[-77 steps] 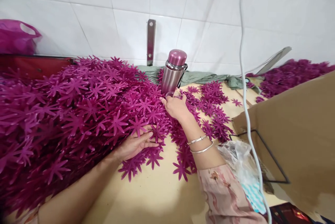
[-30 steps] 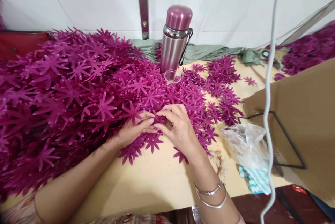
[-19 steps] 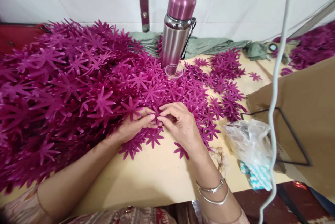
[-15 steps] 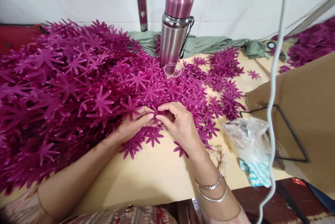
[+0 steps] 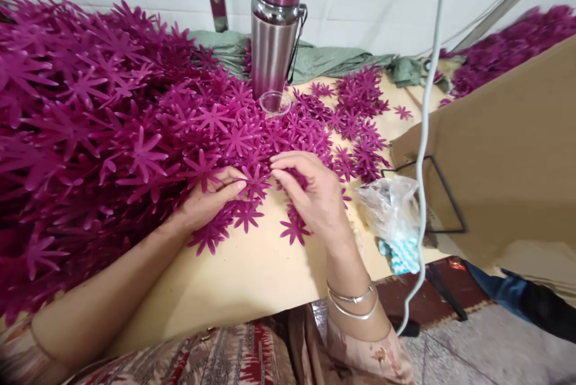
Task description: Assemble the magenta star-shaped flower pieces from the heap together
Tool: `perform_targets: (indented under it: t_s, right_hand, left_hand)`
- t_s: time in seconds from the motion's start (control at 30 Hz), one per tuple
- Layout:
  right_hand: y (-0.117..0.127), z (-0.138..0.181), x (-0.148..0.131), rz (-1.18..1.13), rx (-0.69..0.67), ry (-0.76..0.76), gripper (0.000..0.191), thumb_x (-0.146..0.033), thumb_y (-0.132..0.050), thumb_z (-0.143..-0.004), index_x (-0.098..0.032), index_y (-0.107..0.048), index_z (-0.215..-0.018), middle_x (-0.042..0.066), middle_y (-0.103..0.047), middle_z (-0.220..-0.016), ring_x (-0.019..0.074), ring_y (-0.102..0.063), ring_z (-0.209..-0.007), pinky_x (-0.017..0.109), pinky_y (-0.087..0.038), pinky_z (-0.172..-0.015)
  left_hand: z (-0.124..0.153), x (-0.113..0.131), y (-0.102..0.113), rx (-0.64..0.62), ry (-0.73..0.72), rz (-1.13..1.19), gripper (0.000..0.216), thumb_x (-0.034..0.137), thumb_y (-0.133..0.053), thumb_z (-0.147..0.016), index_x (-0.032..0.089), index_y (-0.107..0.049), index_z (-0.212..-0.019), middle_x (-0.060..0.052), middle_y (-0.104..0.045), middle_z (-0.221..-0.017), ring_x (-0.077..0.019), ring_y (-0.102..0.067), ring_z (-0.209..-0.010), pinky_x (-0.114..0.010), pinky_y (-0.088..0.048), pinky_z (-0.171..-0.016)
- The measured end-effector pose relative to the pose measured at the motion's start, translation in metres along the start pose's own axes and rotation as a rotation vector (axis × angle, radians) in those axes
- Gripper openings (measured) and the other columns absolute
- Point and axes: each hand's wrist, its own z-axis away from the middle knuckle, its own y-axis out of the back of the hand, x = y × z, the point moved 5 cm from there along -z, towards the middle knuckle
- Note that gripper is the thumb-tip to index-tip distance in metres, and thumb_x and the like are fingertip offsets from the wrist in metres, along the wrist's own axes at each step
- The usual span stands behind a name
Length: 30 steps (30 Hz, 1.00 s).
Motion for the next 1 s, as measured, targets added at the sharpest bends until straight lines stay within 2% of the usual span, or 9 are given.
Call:
perform_targets:
  t_s: [0.1, 0.23, 0.33, 0.4, 0.53, 0.6, 0.7, 0.83, 1.0]
  right_hand:
    - [0.035, 0.021, 0.005, 0.08, 0.176, -0.141, 0.012, -0.032, -0.068, -0.097, -0.028, -0.076, -0.105, 0.005, -0.08, -0.106, 0.0242, -0.074, -0.103, 0.044, -0.057, -0.099]
    - [0.055, 0.052, 0.014, 0.121, 0.158, -0.219, 0.01, -0.034, -0.072, -0.094, -0.03, -0.077, -0.103, 0.004, -0.08, -0.103, 0.0255, -0.074, -0.1, 0.045, -0.057, -0.096]
    - [0.044, 0.068, 0.009, 0.111, 0.135, -0.214, 0.01, -0.032, -0.072, -0.094, -0.031, -0.076, -0.103, 0.004, -0.079, -0.102, 0.0257, -0.074, -0.098, 0.046, -0.059, -0.093]
    - [0.029, 0.074, -0.002, 0.086, 0.196, -0.17, 0.013, -0.029, -0.073, -0.094, -0.031, -0.074, -0.107, 0.005, -0.077, -0.105, 0.0262, -0.072, -0.103, 0.047, -0.058, -0.095]
    - [-0.012, 0.084, -0.025, 0.193, 0.283, -0.073, 0.019, -0.025, -0.075, -0.092, -0.031, -0.073, -0.11, 0.008, -0.072, -0.105, 0.0277, -0.069, -0.102, 0.048, -0.06, -0.089]
    - [-0.026, 0.09, -0.024, 0.22, 0.318, -0.11, 0.018, -0.021, -0.068, -0.096, -0.031, -0.072, -0.111, 0.009, -0.071, -0.105, 0.0272, -0.069, -0.101, 0.049, -0.06, -0.09]
    - [-0.034, 0.1, -0.015, 0.213, 0.348, -0.177, 0.018, -0.019, -0.066, -0.097, -0.031, -0.071, -0.11, 0.008, -0.071, -0.106, 0.0268, -0.069, -0.104, 0.048, -0.06, -0.09]
    - [-0.03, 0.112, -0.012, 0.259, 0.373, -0.163, 0.018, -0.015, -0.066, -0.096, -0.029, -0.069, -0.106, 0.006, -0.072, -0.101, 0.0249, -0.069, -0.098, 0.045, -0.059, -0.087]
    - [-0.023, 0.121, -0.012, 0.279, 0.338, -0.13, 0.014, -0.014, -0.064, -0.098, -0.027, -0.067, -0.102, 0.004, -0.071, -0.094, 0.0209, -0.068, -0.091, 0.038, -0.058, -0.081]
  left_hand:
    - [0.002, 0.004, 0.001, 0.036, -0.022, -0.04, 0.009, 0.025, -0.064, -0.092, 0.019, -0.069, -0.09, 0.0, -0.069, -0.082, -0.0158, -0.066, -0.081, -0.026, -0.052, -0.08]
    - [0.004, 0.019, 0.0, 0.106, -0.048, -0.056, 0.008, 0.02, -0.065, -0.088, 0.019, -0.066, -0.081, 0.001, -0.068, -0.077, -0.0154, -0.065, -0.078, -0.026, -0.05, -0.079]
    - [0.009, 0.031, -0.013, 0.01, -0.024, 0.057, 0.011, 0.025, -0.063, -0.091, 0.019, -0.063, -0.083, 0.001, -0.066, -0.073, -0.0146, -0.064, -0.071, -0.026, -0.05, -0.071]
    - [0.014, 0.035, -0.026, -0.085, 0.037, 0.089, 0.009, 0.027, -0.065, -0.091, 0.019, -0.063, -0.088, 0.001, -0.065, -0.072, -0.0135, -0.062, -0.067, -0.024, -0.048, -0.066]
    - [0.03, 0.025, -0.051, -0.18, 0.217, 0.219, 0.012, 0.028, -0.069, -0.089, 0.018, -0.063, -0.086, 0.002, -0.062, -0.076, -0.0106, -0.057, -0.067, -0.021, -0.047, -0.064]
    - [0.038, 0.014, -0.059, -0.148, 0.324, 0.345, 0.02, 0.034, -0.071, -0.089, 0.019, -0.061, -0.084, 0.003, -0.058, -0.075, -0.0104, -0.058, -0.069, -0.022, -0.052, -0.068]
    - [0.046, -0.001, -0.067, -0.134, 0.371, 0.425, 0.025, 0.041, -0.071, -0.091, 0.02, -0.059, -0.084, 0.002, -0.059, -0.08, -0.0119, -0.061, -0.075, -0.023, -0.054, -0.071]
    - [0.052, -0.008, -0.072, -0.219, 0.308, 0.276, 0.022, 0.042, -0.065, -0.097, 0.021, -0.062, -0.094, 0.0, -0.062, -0.086, -0.015, -0.062, -0.083, -0.024, -0.051, -0.071]
    - [0.057, -0.005, -0.071, -0.28, 0.213, 0.02, 0.018, 0.039, -0.055, -0.102, 0.022, -0.06, -0.1, 0.002, -0.057, -0.085, -0.0136, -0.055, -0.079, -0.025, -0.046, -0.071]
